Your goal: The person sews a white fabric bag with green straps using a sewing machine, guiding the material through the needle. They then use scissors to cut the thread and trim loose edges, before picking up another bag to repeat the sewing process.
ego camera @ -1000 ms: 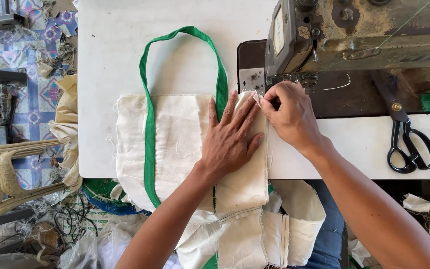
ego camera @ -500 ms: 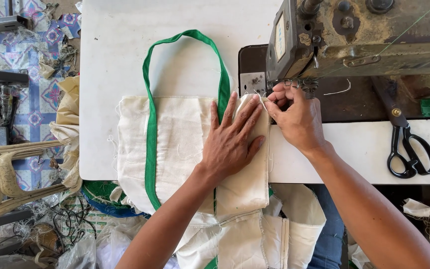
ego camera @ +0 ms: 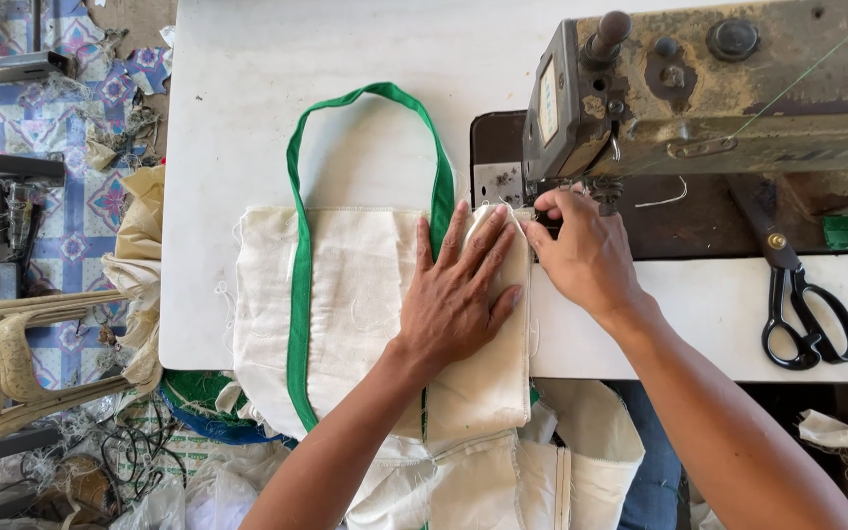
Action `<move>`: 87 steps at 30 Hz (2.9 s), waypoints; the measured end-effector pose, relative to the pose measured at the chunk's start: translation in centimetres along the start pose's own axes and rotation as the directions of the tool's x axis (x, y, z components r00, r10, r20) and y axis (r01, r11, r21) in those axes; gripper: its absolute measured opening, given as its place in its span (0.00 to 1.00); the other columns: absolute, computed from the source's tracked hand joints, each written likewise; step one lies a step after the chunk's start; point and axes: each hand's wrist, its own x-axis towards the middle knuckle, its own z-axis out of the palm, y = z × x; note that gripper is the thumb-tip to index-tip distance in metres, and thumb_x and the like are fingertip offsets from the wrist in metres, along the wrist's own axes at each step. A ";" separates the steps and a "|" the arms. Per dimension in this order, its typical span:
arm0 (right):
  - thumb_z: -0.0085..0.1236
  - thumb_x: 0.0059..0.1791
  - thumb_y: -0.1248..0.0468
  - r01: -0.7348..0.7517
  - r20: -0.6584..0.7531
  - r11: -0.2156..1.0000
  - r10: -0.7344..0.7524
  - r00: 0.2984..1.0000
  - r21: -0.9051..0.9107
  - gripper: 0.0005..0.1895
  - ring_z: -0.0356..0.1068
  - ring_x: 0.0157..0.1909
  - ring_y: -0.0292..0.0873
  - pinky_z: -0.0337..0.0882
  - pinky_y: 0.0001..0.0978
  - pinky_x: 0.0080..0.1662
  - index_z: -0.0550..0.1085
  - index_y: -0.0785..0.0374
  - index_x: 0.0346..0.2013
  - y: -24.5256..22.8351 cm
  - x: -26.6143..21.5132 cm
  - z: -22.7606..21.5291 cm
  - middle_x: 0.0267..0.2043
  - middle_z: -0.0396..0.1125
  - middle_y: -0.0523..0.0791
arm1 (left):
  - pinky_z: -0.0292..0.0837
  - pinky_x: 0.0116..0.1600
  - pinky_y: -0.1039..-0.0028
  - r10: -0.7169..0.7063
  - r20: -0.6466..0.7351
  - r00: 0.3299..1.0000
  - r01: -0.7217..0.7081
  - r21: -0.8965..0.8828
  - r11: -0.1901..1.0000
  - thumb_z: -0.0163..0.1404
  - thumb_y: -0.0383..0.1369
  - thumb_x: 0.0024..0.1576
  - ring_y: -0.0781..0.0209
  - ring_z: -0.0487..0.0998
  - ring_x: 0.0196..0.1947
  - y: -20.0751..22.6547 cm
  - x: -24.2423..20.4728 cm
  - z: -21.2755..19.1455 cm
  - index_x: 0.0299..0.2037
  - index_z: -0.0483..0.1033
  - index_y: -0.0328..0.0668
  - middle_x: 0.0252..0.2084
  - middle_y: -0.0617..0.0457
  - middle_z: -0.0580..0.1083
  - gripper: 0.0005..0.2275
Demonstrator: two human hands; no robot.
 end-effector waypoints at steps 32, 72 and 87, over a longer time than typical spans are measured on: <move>0.64 0.53 0.62 0.082 -0.092 0.957 -0.058 0.994 0.277 0.05 0.77 0.42 0.47 0.74 0.40 0.44 0.78 0.57 0.43 -1.3 -1.0 -2.2 0.35 0.77 0.47 | 0.33 0.74 0.30 0.034 -0.058 0.998 -0.034 0.009 0.999 0.43 0.49 0.63 0.38 0.44 0.80 -0.1 0.0 0.5 0.76 0.56 0.59 0.79 0.58 0.53 0.29; 0.72 0.48 0.58 -0.014 -0.212 0.994 0.038 0.977 0.112 0.15 0.74 0.44 0.48 0.69 0.41 0.44 0.78 0.56 0.45 0.4 0.9 -0.7 0.41 0.74 0.44 | 0.33 0.72 0.26 0.009 -0.005 1.000 -0.009 0.052 0.999 0.40 0.51 0.64 0.41 0.41 0.80 0.2 1.6 0.7 0.76 0.55 0.63 0.79 0.63 0.52 0.28; 0.55 0.53 0.60 0.411 -0.237 0.823 -0.522 0.819 -0.391 0.22 0.58 0.54 0.59 0.59 0.45 0.48 0.78 0.53 0.62 3.0 -0.6 -0.7 0.49 0.64 0.49 | 0.26 0.73 0.28 -0.017 0.027 0.999 0.016 0.052 0.999 0.39 0.51 0.65 0.42 0.37 0.80 0.2 2.5 0.9 0.77 0.55 0.63 0.80 0.63 0.49 0.28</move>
